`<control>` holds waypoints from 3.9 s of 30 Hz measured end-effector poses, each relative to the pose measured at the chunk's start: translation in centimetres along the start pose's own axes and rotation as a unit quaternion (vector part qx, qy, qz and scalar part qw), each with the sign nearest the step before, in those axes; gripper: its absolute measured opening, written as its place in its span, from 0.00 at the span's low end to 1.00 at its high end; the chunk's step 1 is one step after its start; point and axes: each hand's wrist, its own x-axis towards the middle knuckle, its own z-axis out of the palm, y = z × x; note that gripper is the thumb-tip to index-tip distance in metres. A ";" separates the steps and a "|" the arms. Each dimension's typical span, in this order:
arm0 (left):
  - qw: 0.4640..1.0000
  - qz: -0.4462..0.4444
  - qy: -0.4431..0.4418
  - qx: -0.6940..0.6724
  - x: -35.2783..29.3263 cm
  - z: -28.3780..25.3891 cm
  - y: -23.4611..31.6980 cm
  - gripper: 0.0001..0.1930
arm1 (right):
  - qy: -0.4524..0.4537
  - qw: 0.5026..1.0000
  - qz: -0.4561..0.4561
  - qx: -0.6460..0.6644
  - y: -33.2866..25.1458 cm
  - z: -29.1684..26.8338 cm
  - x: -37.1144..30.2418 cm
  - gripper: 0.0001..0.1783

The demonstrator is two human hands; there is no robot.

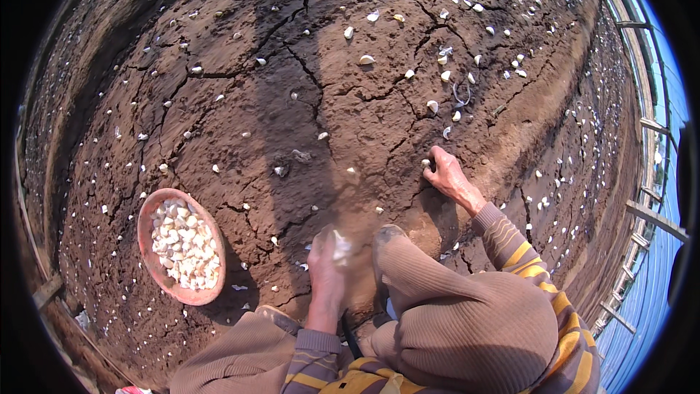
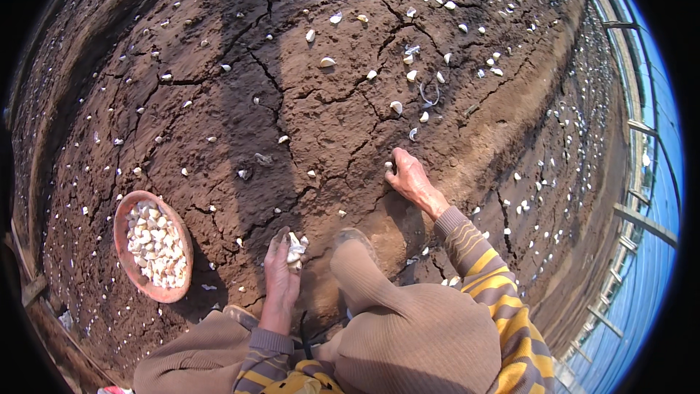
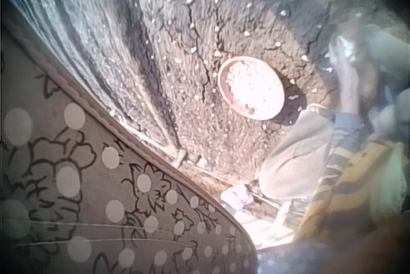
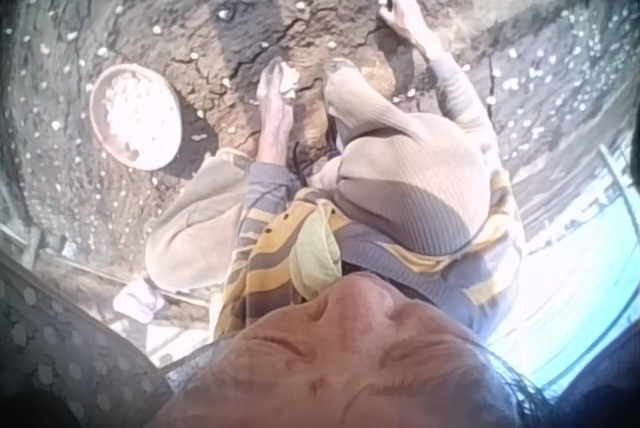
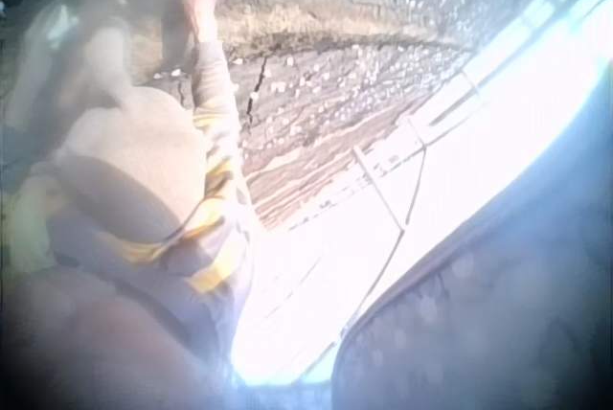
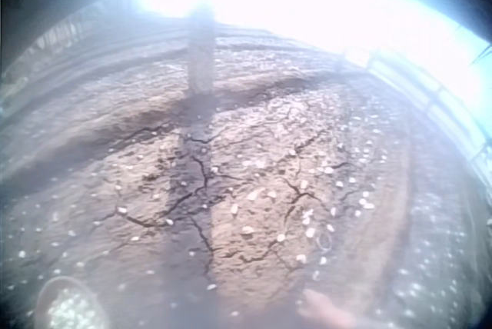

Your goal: The person plants small white seeds one by one into prepared furrows in a tilled field. They hold a bowl of seeds in the left hand and place each seed into the soil with the right hand, moving along the row.

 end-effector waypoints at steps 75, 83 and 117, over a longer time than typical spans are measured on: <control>0.995 0.000 -0.002 -0.102 0.6 -0.7 -1.8 0.17 | 0.045 0.987 -0.151 0.023 -8.3 0.6 13.9 0.18; 0.994 -0.007 0.006 -0.112 0.5 -0.7 -1.7 0.17 | 0.083 0.954 -0.221 -0.186 -10.3 2.3 13.8 0.07; 0.990 -0.001 0.035 -0.135 -1.2 -1.6 -2.8 0.14 | 0.051 0.969 -0.205 -0.127 -13.8 1.4 24.8 0.05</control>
